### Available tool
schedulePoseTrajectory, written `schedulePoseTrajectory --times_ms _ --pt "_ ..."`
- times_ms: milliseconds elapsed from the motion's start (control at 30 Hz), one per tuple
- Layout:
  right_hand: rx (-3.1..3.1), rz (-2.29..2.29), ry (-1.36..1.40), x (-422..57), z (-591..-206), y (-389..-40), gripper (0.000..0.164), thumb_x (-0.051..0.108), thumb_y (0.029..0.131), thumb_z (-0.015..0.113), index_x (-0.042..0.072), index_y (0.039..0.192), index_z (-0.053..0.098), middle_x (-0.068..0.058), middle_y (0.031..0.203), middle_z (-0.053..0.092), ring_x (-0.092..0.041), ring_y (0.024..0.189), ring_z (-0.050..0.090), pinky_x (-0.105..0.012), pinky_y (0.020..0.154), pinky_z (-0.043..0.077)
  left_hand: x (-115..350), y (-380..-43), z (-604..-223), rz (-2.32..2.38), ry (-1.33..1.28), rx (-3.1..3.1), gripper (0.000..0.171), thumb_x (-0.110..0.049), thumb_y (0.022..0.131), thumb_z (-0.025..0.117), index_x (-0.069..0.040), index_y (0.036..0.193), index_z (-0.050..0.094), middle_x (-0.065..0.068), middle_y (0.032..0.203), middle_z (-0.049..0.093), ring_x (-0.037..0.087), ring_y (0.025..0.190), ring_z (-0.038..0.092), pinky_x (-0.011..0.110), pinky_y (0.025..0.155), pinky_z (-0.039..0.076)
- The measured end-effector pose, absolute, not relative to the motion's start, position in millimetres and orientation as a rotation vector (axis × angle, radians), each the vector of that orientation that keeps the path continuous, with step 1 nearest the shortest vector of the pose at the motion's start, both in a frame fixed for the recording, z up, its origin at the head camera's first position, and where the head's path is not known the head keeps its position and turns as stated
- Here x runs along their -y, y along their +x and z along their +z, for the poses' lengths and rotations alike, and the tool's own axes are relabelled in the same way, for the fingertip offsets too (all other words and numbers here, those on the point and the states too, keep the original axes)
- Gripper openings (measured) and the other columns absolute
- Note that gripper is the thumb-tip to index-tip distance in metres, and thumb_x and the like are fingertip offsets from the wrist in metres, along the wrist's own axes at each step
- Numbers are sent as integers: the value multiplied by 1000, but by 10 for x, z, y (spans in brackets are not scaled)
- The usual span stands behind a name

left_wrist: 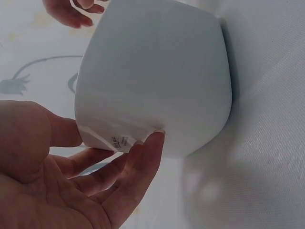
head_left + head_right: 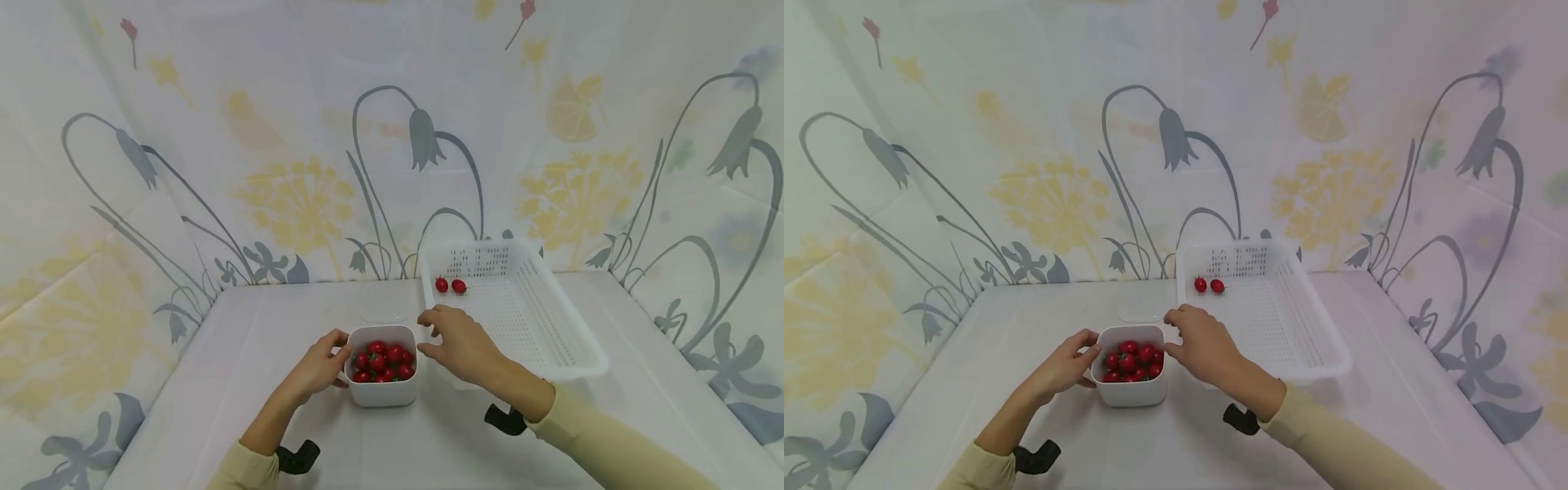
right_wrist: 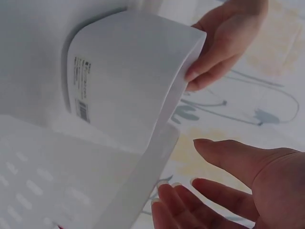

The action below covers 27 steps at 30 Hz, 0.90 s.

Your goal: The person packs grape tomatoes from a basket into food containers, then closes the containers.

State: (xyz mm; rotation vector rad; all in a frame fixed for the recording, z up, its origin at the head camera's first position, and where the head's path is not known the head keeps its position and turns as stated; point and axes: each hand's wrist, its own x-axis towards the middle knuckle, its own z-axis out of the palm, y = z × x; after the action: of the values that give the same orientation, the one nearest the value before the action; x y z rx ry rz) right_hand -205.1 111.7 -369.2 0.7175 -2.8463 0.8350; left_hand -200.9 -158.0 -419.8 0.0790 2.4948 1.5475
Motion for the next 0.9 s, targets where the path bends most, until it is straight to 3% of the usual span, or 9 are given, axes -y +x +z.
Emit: schedulePoseTrajectory --times_ms 233,900 --pt "2823 810 746 -1336 -3574 -2188 32 15 89 79 3 117 69 -11 112 71 -25 94 68 -36 75 60 1577 -2012 -4180 1553 73 -2505 23 -13 107 50 -1 126 57 20 135 57 27 94 64 41 64 64" --pt "2879 684 711 -1807 -3560 -2718 37 13 90 77 -3 121 67 -18 118 69 -35 101 67 -48 85 59 1590 -2014 -4203 1541 90 -2508 23 -13 107 50 -2 126 57 19 135 58 26 93 63 41 65 64"
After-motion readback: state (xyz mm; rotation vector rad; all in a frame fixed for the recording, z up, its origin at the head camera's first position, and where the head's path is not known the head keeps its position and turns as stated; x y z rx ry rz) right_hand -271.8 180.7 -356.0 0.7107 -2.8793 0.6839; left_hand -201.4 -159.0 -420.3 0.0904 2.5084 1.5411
